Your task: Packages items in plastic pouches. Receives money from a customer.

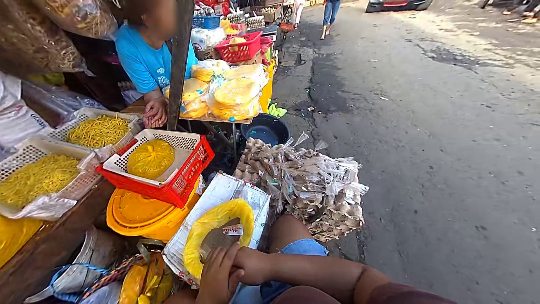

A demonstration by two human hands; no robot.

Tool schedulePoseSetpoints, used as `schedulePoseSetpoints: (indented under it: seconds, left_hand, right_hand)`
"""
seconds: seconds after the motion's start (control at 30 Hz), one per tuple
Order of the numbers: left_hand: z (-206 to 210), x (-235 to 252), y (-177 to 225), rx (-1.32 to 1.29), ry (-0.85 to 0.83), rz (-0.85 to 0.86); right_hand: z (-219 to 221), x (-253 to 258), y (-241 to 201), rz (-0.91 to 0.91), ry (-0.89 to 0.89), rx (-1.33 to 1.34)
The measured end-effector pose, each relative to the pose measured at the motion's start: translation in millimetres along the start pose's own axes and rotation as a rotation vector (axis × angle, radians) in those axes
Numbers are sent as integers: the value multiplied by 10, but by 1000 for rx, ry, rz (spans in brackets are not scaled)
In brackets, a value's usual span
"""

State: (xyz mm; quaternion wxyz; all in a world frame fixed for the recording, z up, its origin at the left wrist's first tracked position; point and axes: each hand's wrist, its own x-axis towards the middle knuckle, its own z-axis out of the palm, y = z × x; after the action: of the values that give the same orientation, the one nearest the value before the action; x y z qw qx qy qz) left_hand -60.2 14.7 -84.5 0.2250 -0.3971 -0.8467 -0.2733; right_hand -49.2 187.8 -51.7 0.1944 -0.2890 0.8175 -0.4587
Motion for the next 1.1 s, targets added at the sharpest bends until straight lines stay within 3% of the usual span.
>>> schedulePoseSetpoints:
  seconds: [0.13,0.33,0.47,0.57,0.67,0.73,0.8,0.87,0.93,1.0,1.1]
  left_hand:
    - [25,-13,-2,4,44,-71]
    - [-267,-70,6,-352,-164,-180]
    - [-413,-219,-138,-464,-215,-349]
    - [-494,-261,-129,-735,-95,-597]
    - [-447,-110,215,-1108,43,-788]
    - [-327,-60,443,-1299,-20,-725]
    - [-158,-100,499,-1385,-131,-606]
    - [-98,-162,404,-1294,-161,-668]
    - [-207,-119,264,-1073,-115,-860]
    - [-296,-95,118,-944,-23,-866]
    - [-388,-28,188,-905,8,-881]
  right_hand:
    - [-250,-57,-54,20,-106,110]
    - [-467,-225,-91,0,21,248]
    - [-463,-215,-89,23,20,147]
    - [-438,-140,67,-110,45,-12]
    - [-393,91,277,-340,179,-187]
    - [-375,225,250,-430,255,-164]
    - [-370,246,63,-458,237,130]
    - [-369,186,-55,-361,112,460]
    - [-361,140,-28,-142,3,651]
    - [-345,115,58,57,6,706]
    - [-315,80,147,118,101,586]
